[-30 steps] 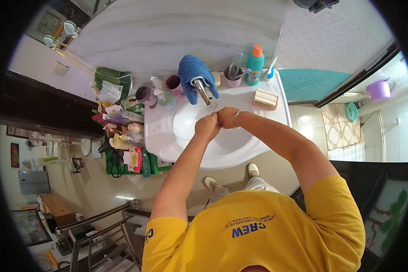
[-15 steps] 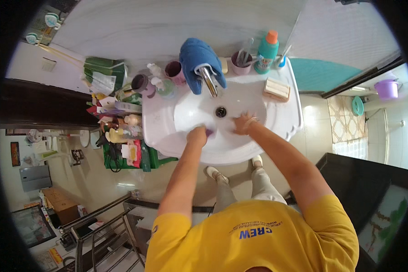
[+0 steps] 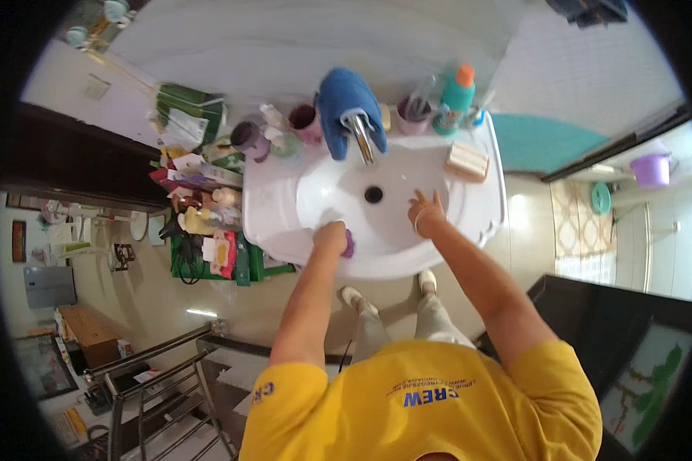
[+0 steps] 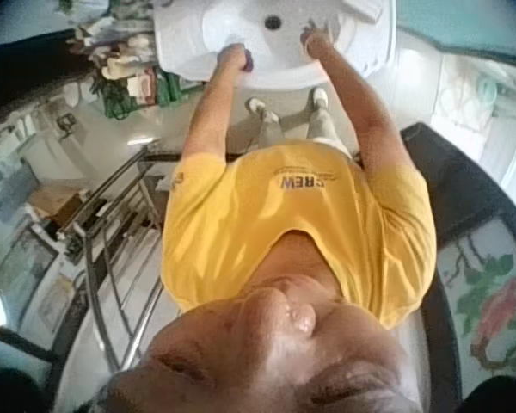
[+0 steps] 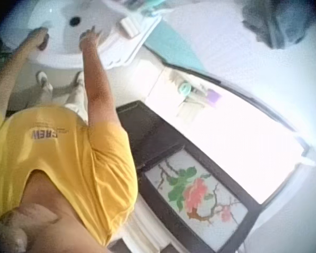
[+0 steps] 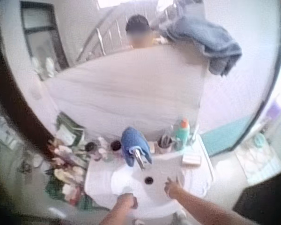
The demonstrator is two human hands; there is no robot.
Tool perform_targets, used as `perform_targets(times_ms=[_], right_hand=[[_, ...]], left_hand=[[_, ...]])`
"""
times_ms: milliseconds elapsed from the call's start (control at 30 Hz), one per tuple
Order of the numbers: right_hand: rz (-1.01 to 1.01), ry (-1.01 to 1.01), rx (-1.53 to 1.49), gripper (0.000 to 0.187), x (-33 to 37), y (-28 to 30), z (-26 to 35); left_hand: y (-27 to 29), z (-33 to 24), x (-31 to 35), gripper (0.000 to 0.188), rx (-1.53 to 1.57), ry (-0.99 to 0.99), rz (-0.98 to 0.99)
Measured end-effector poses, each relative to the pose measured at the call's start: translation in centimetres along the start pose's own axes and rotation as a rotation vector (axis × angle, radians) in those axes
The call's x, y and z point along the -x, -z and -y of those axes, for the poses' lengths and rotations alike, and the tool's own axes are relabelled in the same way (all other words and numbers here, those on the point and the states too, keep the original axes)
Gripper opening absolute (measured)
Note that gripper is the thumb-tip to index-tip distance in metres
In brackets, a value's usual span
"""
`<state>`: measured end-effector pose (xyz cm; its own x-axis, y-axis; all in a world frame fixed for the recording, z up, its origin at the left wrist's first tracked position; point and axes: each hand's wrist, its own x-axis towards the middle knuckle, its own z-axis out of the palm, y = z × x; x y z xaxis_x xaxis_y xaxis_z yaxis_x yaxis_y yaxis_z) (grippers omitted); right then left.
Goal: The person walks from a kitchen area to a bathroom sink and washes a small purple cloth using a bar of soap and running water, then wrings the cloth out by hand.
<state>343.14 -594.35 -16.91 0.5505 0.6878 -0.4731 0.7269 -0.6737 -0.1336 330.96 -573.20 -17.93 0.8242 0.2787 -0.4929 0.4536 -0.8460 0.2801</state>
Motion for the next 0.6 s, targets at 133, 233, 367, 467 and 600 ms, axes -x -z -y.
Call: perform_targets(times_ms=[133,233,367,467,600], right_hand=[[-0.074,0.052,-0.733,0.055,-0.3,-1.4,1.5],[0.174,-0.289,-1.578,0.06,-0.4,-0.7,4.9],[0.242,-0.133,-1.861,0.044,-0.5,0.3,3.9],[0.018,0.336,-1.218,0.028,-2.3,-1.5,0.2],[-0.026,0.49,-1.053,0.019,0.8,6.6,2.5]], left_hand=[[1.4,-3.7,1.9,0.033,0.289,0.173,-0.215],[1.8,-5.6,3.6,0.055,0.225,-0.124,-0.285],[3.7,-6.3,5.3,0.053,0.98,-0.093,-0.28],[6.3,-2.2,6.1,0.033,1.427,-0.014,-0.342],[9.7,0.0,10.8,0.023,1.285,-0.056,-0.29]])
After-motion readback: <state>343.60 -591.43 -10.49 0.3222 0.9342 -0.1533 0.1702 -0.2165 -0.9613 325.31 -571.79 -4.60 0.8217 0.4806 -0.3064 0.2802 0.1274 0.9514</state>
